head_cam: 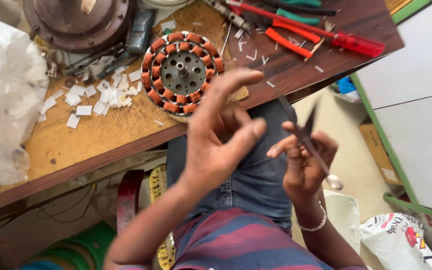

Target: The person inserts small white insulating pieces into slots on a circular copper-wound stator, then uses a screwdriver to press and adjust the pieces. The person also picks up and places the stator on the workbench during the process.

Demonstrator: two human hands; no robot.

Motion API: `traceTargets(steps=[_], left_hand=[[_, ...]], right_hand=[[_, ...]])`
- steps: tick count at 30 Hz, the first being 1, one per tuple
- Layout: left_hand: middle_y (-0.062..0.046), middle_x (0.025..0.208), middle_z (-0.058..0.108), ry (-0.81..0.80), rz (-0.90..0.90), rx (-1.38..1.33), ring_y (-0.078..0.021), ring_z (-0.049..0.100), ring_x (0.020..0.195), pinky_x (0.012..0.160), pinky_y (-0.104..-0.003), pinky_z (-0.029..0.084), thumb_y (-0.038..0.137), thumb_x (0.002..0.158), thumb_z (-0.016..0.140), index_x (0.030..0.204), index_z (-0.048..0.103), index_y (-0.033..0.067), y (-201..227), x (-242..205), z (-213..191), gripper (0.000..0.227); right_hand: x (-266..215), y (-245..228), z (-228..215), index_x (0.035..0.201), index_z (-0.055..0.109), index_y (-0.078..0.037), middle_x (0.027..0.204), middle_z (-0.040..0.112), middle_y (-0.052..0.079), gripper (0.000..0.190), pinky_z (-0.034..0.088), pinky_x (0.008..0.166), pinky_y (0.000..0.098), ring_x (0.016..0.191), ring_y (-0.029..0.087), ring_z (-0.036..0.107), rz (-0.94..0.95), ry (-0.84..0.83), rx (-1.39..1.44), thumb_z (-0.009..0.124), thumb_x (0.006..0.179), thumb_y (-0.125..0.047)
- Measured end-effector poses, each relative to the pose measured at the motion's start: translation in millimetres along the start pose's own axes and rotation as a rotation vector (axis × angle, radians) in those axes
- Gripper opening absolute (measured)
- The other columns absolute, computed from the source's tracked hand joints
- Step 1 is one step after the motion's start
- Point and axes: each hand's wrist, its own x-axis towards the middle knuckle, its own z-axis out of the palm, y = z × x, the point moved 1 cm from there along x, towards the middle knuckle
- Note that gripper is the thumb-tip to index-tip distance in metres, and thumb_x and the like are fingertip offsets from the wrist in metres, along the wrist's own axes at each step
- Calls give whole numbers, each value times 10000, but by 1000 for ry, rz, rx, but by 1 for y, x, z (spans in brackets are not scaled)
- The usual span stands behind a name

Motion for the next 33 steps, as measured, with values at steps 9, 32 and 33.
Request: traceTargets(steps=[9,32,33], left_hand=[[-214,1713,289,233,-139,-553,-103,614,854,692,-219,513,168,912,763,1703,104,107,-83,-66,9,1032],[-81,896,611,233,146,-545,-150,611,822,792,-296,519,303,1087,617,1122,471,78,-120,-87,11,271],[-54,863,582,244,166,-568,-119,573,769,759,-277,493,314,1101,604,1133,474,73,-119,-84,10,276]], right_hand=[[-16,19,15,1199,599,-27,1061,628,123,240,593,680,295,814,202,685,-301,-35,-187,691,1004,79],[-44,-6,-36,1294,558,0,1416,441,206,296,491,1021,329,1233,311,582,162,-762,-228,517,1003,42],[-47,-6,-38,1319,564,3,1385,480,185,308,517,1011,329,1188,287,628,276,-686,-152,511,1016,3]])
